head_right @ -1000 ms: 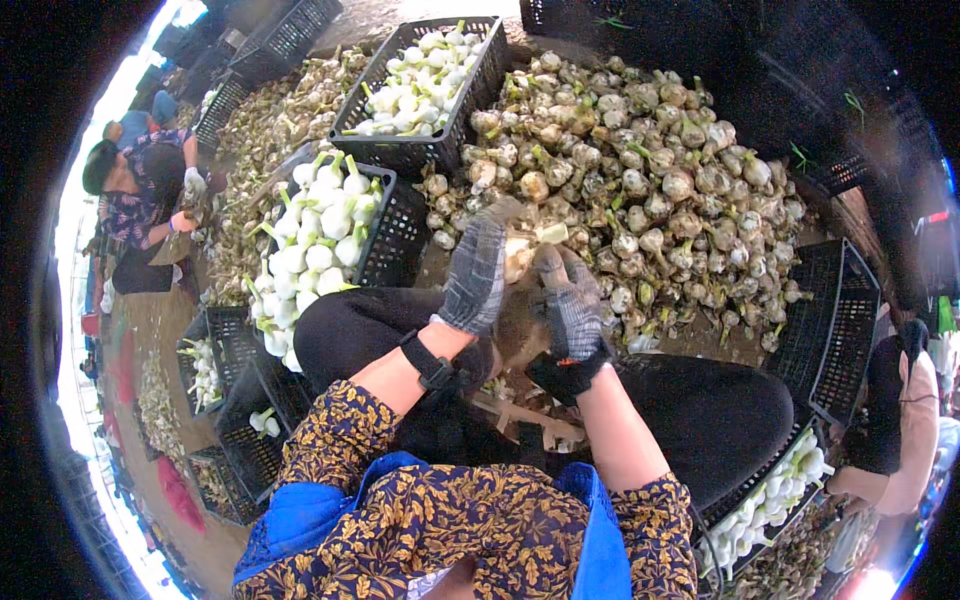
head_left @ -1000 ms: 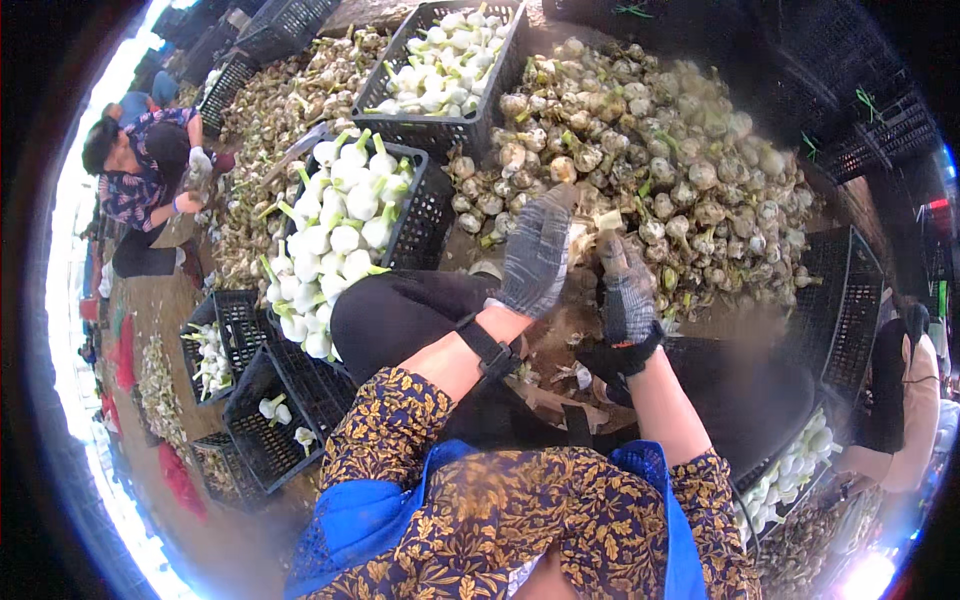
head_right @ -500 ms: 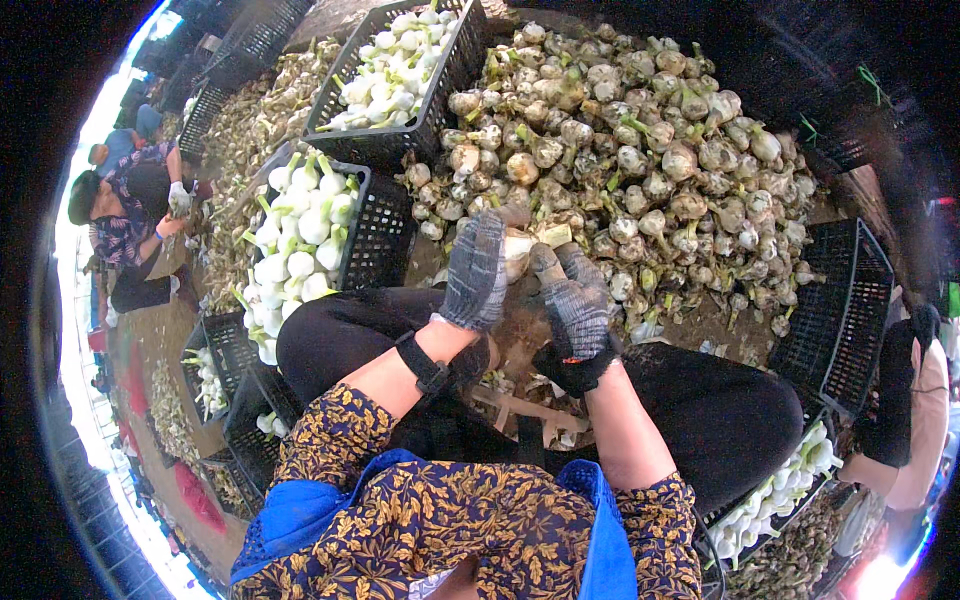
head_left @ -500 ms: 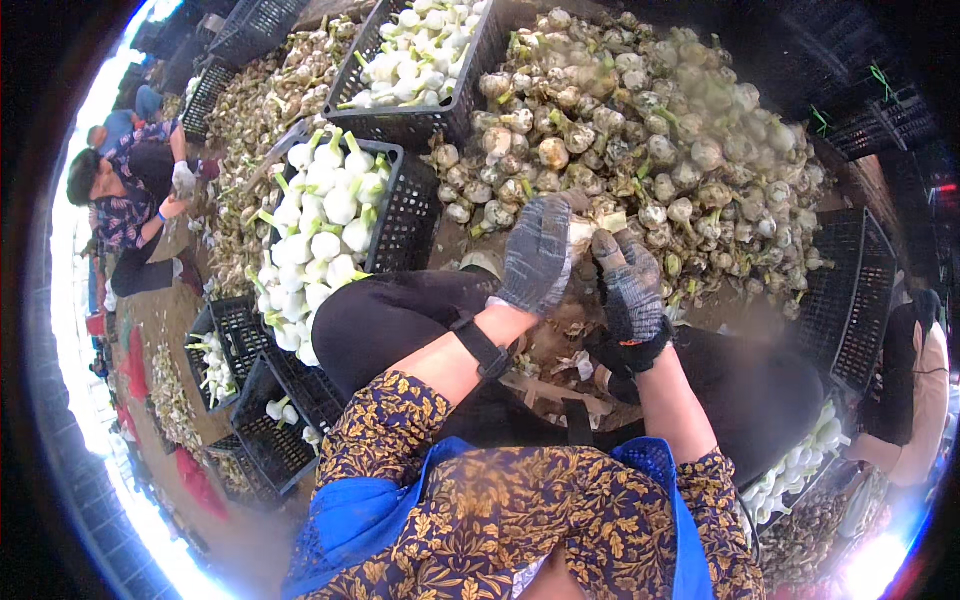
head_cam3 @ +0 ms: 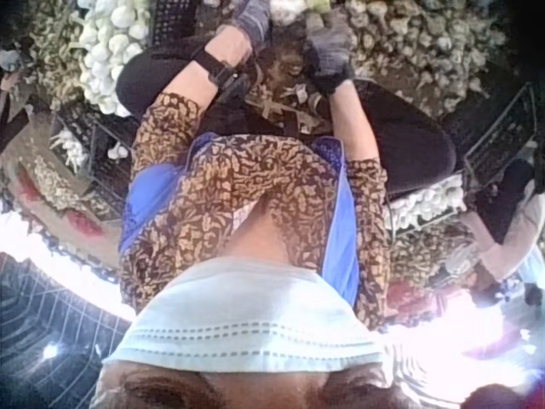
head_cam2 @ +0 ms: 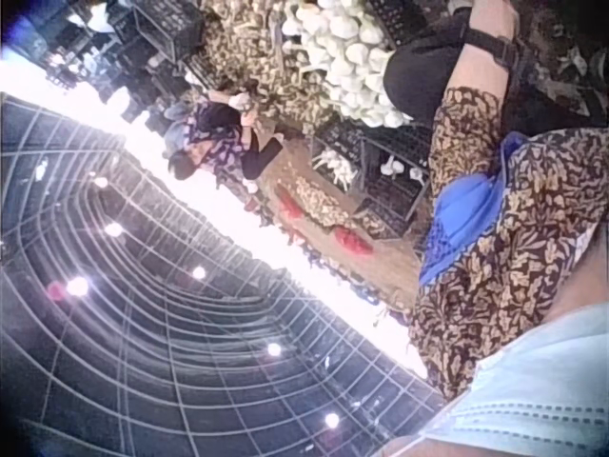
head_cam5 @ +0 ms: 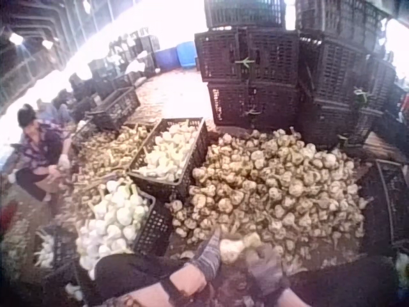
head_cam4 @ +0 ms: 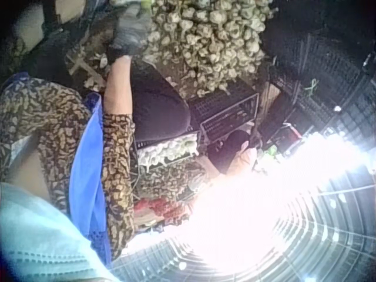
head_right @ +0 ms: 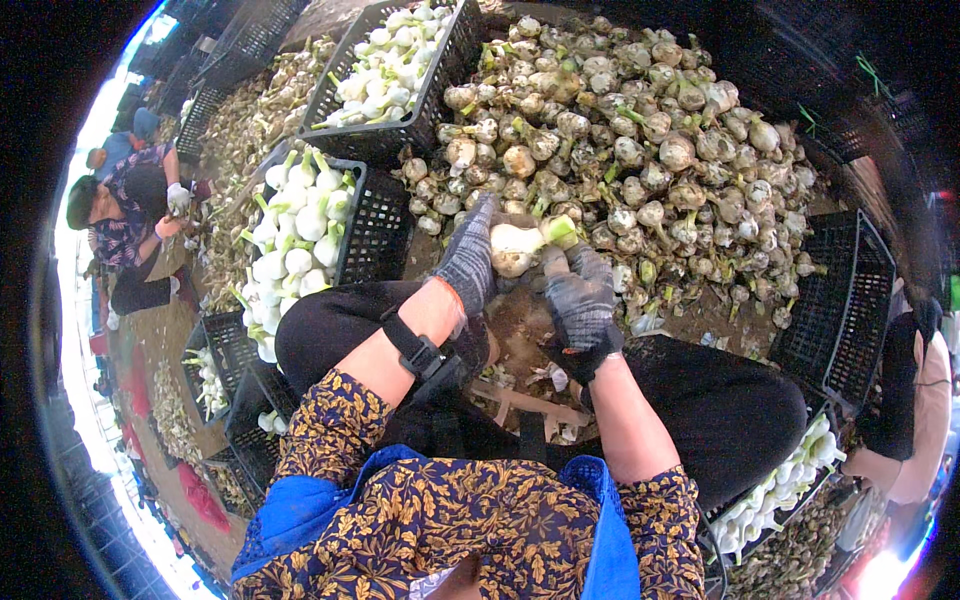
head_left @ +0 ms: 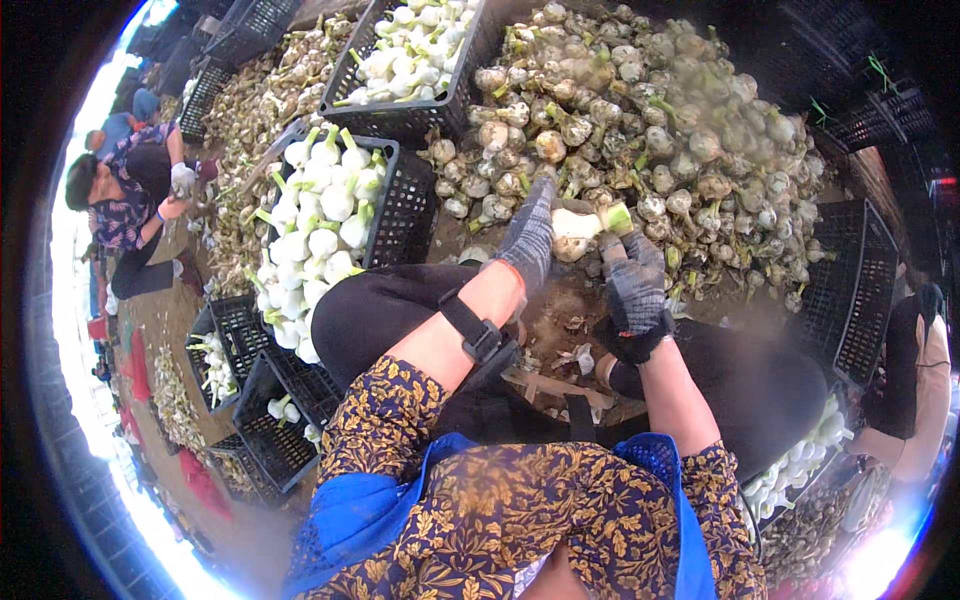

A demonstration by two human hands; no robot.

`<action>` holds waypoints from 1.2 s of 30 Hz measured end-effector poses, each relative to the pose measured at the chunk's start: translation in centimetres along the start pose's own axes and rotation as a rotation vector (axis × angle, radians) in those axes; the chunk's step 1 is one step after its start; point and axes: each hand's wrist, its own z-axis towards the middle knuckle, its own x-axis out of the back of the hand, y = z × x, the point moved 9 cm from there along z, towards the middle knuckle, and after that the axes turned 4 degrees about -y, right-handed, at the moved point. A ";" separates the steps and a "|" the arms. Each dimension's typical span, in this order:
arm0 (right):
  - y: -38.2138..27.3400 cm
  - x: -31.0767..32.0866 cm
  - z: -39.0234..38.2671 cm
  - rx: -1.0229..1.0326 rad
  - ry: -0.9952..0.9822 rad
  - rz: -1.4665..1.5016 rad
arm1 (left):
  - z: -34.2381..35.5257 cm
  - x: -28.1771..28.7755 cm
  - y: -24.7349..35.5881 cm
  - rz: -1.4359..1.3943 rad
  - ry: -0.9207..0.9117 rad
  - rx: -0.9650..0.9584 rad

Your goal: Peeling and trimming onions in a large farm processing area.

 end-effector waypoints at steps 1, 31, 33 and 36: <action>1.4 0.0 0.1 -0.138 -0.007 0.148 | 0.1 0.1 -0.1 0.043 0.004 0.033; -3.4 2.0 -1.0 0.106 0.136 -0.033 | -2.1 -1.2 -0.8 0.280 -0.078 -0.167; -5.0 1.5 -1.6 0.239 0.122 -0.171 | -4.6 -2.8 3.0 0.880 -0.004 -0.695; -7.2 0.0 -2.6 0.413 0.079 -0.378 | -5.4 -2.6 3.8 0.902 0.069 -0.796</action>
